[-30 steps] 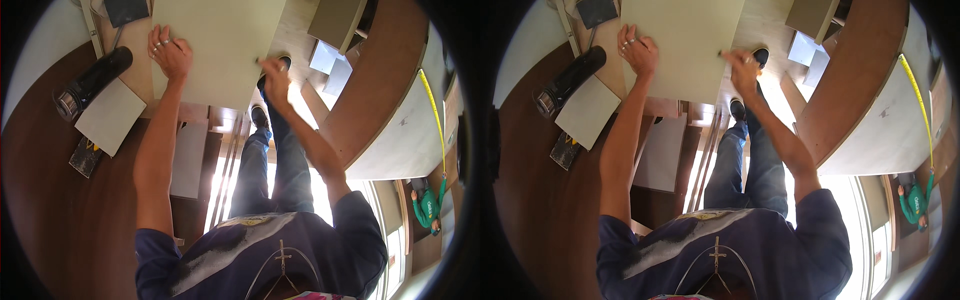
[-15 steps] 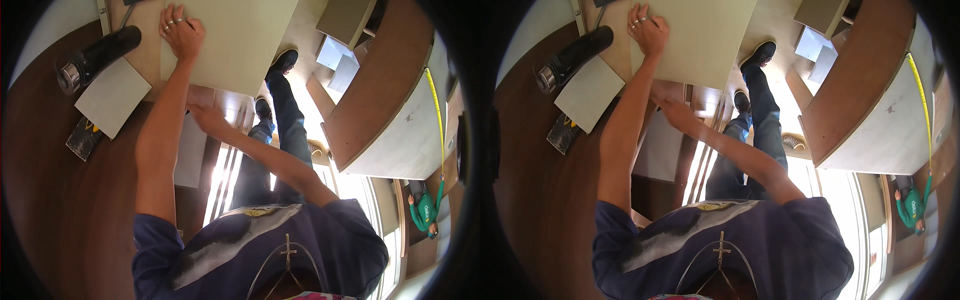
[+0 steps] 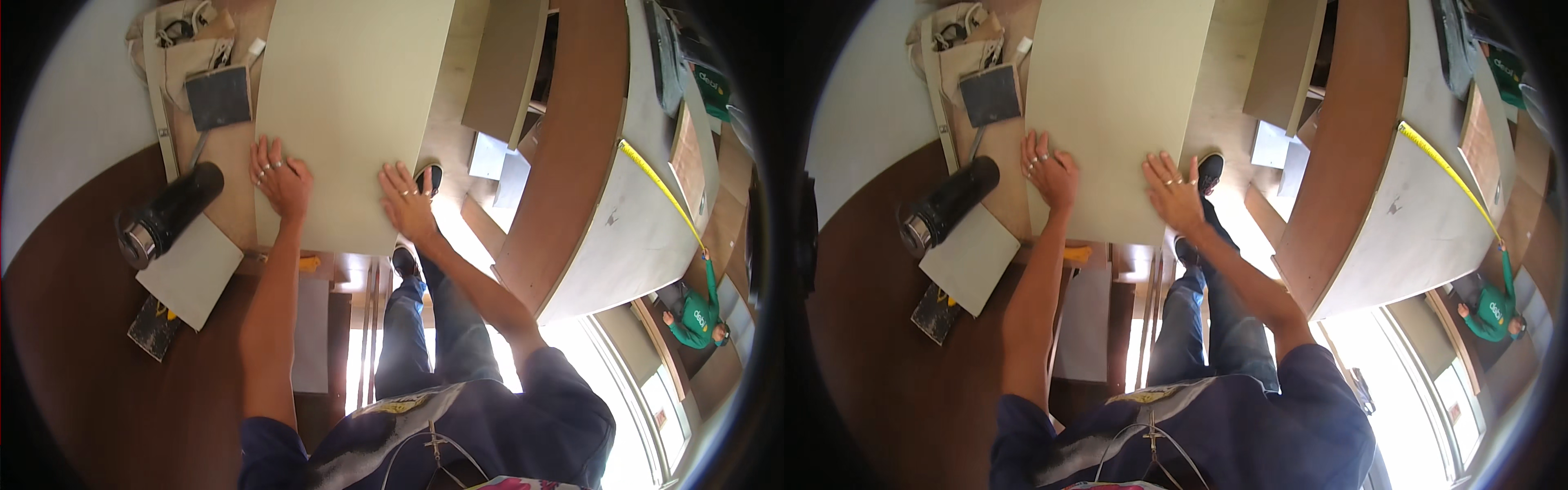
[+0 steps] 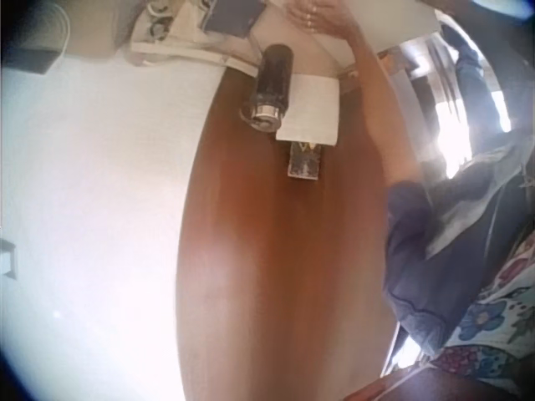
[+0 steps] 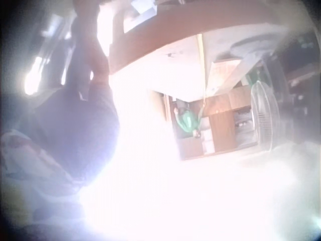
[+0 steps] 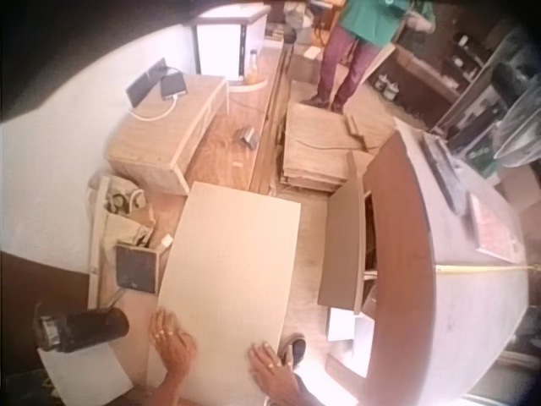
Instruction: The person applies edge banding to a wooden panel by sanding the surface, trimming the excess with a utility knife and a pencil, and using a scraper to smooth the edges.
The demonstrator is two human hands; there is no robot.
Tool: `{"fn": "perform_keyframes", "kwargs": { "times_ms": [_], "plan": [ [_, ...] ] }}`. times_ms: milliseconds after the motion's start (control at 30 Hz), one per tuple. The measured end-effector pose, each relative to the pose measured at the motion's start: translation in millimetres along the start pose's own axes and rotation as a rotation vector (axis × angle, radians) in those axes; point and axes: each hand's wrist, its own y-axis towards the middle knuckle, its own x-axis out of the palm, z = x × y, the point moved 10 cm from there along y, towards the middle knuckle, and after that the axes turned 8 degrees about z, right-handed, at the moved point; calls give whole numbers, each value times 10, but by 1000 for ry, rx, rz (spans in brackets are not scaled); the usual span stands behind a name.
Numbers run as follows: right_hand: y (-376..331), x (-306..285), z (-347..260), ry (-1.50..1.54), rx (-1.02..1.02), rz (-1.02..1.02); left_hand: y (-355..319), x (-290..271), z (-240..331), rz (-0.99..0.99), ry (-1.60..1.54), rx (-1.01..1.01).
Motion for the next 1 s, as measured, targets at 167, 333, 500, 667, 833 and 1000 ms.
{"fn": "perform_keyframes", "kwargs": {
  "times_ms": [167,333,500,667,833,1000],
  "plan": [
    [1227,-374,714,-173,-13,151,8,31,-13,-38,9,-22],
    [2267,-737,1392,-104,91,356,72,74,4,-57,-17,-37],
    [2948,-1054,1887,-96,249,530,82,67,0,-68,-14,-40],
    [3203,-947,2500,259,629,525,67,20,-107,-77,22,-45],
    [3300,-1035,3358,588,666,543,129,168,111,-70,-35,-38],
    [3242,-825,2888,869,746,703,72,53,-108,-93,22,-36]
  ]
}}
